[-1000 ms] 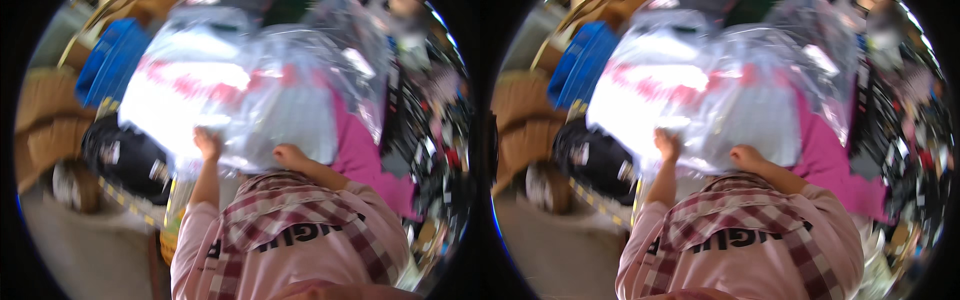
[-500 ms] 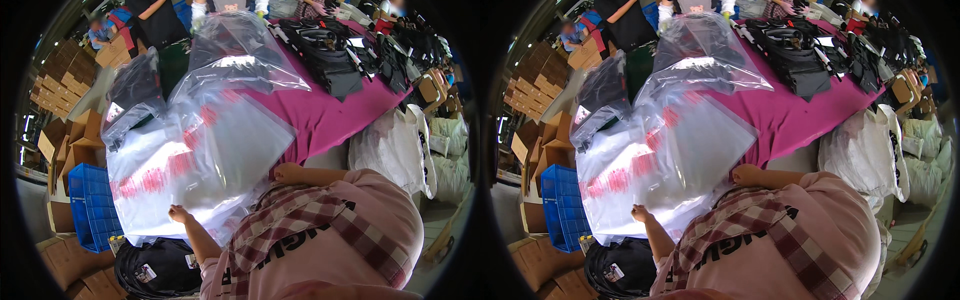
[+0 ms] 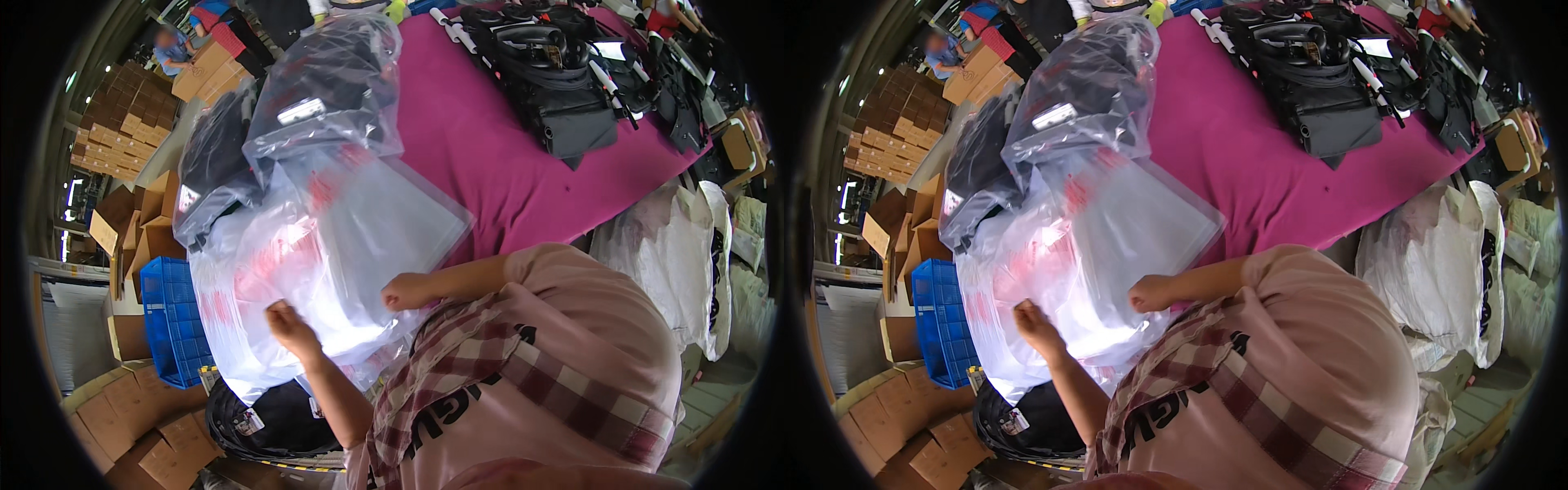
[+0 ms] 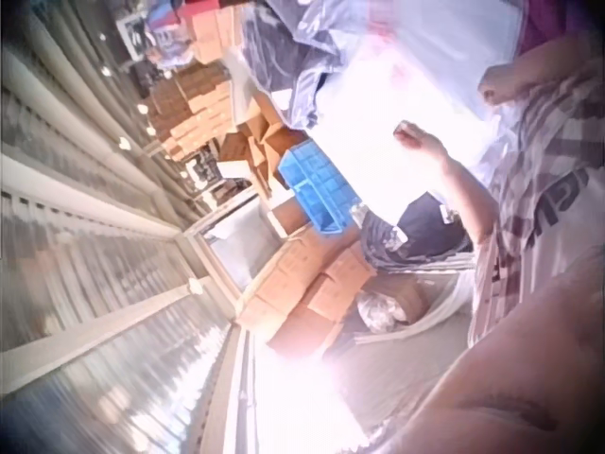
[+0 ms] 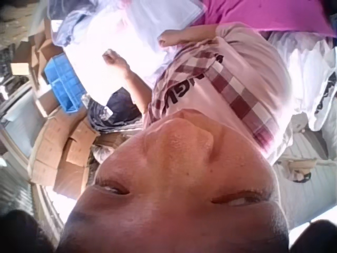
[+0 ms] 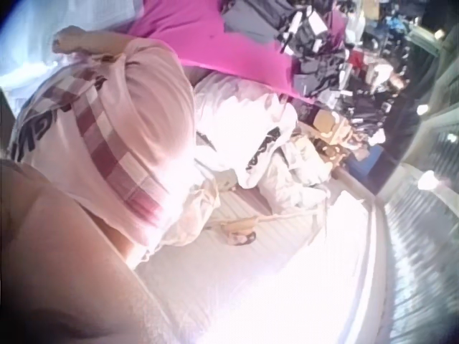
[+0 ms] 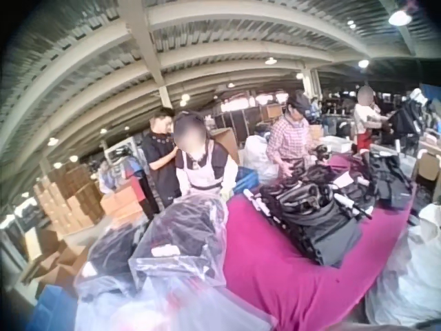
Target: The person unpacks folded baby strollers from plastic bags, places them on a pink table, and attaches wheels to each stroller. The person repeats this process for several strollers, handling wheels and frames by hand.
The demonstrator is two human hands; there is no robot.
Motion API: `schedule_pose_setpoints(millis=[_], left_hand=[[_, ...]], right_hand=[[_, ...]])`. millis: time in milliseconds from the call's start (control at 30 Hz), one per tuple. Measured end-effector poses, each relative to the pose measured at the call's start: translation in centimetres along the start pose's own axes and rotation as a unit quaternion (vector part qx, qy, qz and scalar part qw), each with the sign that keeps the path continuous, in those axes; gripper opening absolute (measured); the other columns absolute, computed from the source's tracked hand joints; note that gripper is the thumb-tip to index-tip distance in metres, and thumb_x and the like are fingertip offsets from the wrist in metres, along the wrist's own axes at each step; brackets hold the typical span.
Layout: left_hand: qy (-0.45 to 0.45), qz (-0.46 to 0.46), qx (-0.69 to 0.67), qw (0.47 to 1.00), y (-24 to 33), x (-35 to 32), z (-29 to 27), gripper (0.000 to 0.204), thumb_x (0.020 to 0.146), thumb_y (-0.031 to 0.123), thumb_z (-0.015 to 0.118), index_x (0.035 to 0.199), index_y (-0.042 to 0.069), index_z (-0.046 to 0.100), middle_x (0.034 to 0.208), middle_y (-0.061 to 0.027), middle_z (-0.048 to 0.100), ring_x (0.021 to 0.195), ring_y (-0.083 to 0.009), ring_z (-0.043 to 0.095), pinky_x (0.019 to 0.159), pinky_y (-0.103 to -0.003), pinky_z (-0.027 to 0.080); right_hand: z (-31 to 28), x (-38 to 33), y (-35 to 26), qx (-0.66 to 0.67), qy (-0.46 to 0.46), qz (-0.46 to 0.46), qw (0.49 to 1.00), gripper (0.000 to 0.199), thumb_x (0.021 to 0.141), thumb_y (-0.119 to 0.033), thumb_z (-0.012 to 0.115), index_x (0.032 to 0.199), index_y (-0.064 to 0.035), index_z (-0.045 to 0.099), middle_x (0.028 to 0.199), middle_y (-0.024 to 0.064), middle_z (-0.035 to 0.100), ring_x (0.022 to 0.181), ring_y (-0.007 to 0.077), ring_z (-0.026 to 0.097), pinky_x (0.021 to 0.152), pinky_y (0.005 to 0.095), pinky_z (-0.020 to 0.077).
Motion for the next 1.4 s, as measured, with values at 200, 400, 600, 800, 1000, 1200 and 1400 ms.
schedule_pose_setpoints(millis=[200,400,600,800,1000,1200,1400], left_hand=[[-0.225,-0.071,0.01,0.972,6.9,-9.5,14.7,0.013,0.094,0.007,0.053,0.082,0.003,0.052,0.063,0.0051,0.042,0.056,-0.0033,0.032,0.05,-0.021,0.028],[-0.263,-0.106,-0.07,0.956,10.1,-11.0,18.3,0.012,0.096,0.008,0.053,0.085,0.004,0.05,0.062,0.0029,0.046,0.053,-0.0037,0.039,0.048,-0.021,0.032],[-0.396,-0.107,-0.1,0.907,11.7,-13.9,24.8,0.004,0.095,0.004,0.053,0.094,0.001,0.052,0.07,-0.0029,0.056,0.06,-0.0085,0.051,0.055,-0.023,0.042],[-0.462,-0.131,-0.004,0.877,7.0,-17.1,26.1,0.01,0.088,0.006,0.061,0.09,-0.004,0.058,0.08,-0.011,0.067,0.073,-0.0143,0.064,0.068,-0.027,0.051],[-0.315,-0.106,0.07,0.941,4.6,-14.4,21.3,0.012,0.087,0.007,0.063,0.083,-0.002,0.057,0.069,-0.0088,0.064,0.062,-0.0121,0.059,0.06,-0.026,0.047],[-0.007,-0.119,0.031,0.992,2.8,-10.4,6.9,0.008,0.09,0.006,0.057,0.085,0.001,0.055,0.065,-0.0048,0.058,0.058,-0.0119,0.053,0.057,-0.026,0.043],[-0.036,-0.091,-0.033,0.995,3.4,-7.4,8.4,0.036,0.092,0.018,0.063,0.12,0.002,0.047,0.107,-0.0132,0.06,0.092,-0.0153,0.058,0.075,-0.03,0.05]], right_hand=[[-8.0,4.5,-0.7,0.09,0.037,-0.056,0.994,0.057,0.089,-0.037,0.061,0.137,-0.0119,0.044,0.108,0.0153,0.064,0.087,0.0271,0.065,0.078,0.0367,0.0489],[-25.5,-0.6,0.1,0.489,0.199,-0.017,0.849,0.074,0.096,-0.063,0.026,0.147,-0.0095,0.03,0.126,0.0137,0.056,0.103,0.0188,0.06,0.087,0.0342,0.0456],[-10.4,-7.7,5.2,0.599,-0.077,0.175,0.778,0.085,0.087,-0.078,0.032,0.113,-0.0016,0.059,0.11,0.0145,0.061,0.097,0.0225,0.058,0.083,0.0397,0.0473],[-15.4,-7.3,4.4,0.337,-0.009,0.056,0.94,0.036,0.091,-0.038,0.064,0.088,-0.0029,0.069,0.079,0.0051,0.067,0.073,0.0155,0.065,0.066,0.0303,0.049],[-18.8,-9.2,7.1,0.161,0.154,0.113,0.968,0.031,0.084,-0.032,0.072,0.08,-0.0017,0.067,0.061,0.0094,0.063,0.057,0.0153,0.061,0.055,0.0311,0.0468],[-24.4,-12.7,10.9,0.226,0.347,0.12,0.902,0.027,0.086,-0.025,0.07,0.076,-0.0007,0.064,0.059,0.0044,0.058,0.052,0.0088,0.049,0.049,0.0296,0.0404],[-21.3,-11.7,1.4,0.081,0.287,-0.043,0.953,0.022,0.084,-0.019,0.071,0.073,-0.0017,0.061,0.062,0.0045,0.059,0.056,0.0086,0.051,0.05,0.0292,0.0407]])
Point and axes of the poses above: each hand's wrist, its own x-axis towards the middle knuckle, its own z-axis out of the palm, y = z × x, the point moved 10 cm from there along x, towards the middle knuckle
